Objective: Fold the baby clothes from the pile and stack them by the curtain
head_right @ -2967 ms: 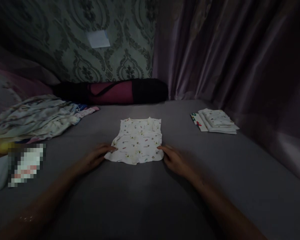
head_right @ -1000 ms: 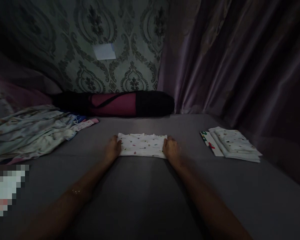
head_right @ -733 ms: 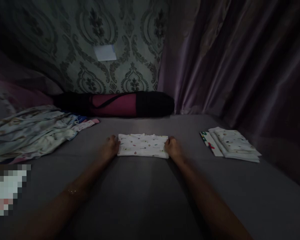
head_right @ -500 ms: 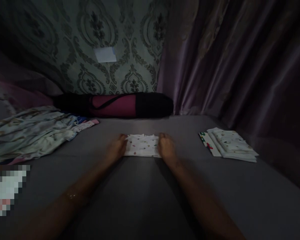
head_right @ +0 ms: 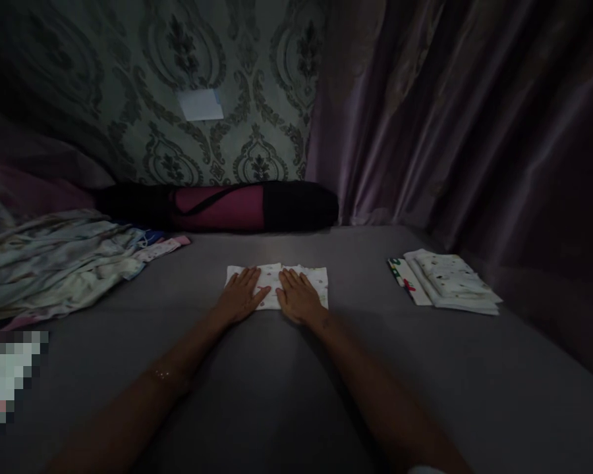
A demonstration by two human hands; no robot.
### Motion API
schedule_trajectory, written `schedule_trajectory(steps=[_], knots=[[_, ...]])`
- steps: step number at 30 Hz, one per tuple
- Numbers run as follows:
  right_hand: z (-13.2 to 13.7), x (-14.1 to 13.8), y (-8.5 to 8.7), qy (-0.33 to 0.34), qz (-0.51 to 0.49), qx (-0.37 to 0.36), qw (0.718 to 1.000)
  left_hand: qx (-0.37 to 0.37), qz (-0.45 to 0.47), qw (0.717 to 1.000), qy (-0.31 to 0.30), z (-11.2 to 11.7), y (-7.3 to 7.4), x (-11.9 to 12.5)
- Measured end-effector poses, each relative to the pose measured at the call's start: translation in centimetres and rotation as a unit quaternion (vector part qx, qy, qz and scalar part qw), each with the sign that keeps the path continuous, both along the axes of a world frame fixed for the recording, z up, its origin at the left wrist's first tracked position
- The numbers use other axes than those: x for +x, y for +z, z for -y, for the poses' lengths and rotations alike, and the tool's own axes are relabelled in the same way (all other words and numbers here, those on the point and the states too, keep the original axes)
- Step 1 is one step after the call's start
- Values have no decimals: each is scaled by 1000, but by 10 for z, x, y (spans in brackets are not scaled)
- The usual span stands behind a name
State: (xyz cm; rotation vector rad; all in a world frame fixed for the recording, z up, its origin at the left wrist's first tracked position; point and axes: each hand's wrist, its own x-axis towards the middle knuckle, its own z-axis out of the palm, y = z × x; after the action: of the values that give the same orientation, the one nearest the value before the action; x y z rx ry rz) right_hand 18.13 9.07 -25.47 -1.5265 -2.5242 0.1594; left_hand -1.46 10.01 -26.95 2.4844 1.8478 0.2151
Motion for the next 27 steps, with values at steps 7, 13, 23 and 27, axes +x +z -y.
schedule_trajectory(steps=[7,13,23,27], knots=[[-7,34,1,-6,18,-17,1000,-34,31,998,44,1,4,-14],[-10,50,-9,-46,8,-10,999,-35,68,995,60,-5,-3,-20],[-31,51,37,-97,-65,-16,993,-22,213,970,119,24,9,-41],[-19,42,17,-62,-29,1,998,-30,210,966,145,43,-1,-42]])
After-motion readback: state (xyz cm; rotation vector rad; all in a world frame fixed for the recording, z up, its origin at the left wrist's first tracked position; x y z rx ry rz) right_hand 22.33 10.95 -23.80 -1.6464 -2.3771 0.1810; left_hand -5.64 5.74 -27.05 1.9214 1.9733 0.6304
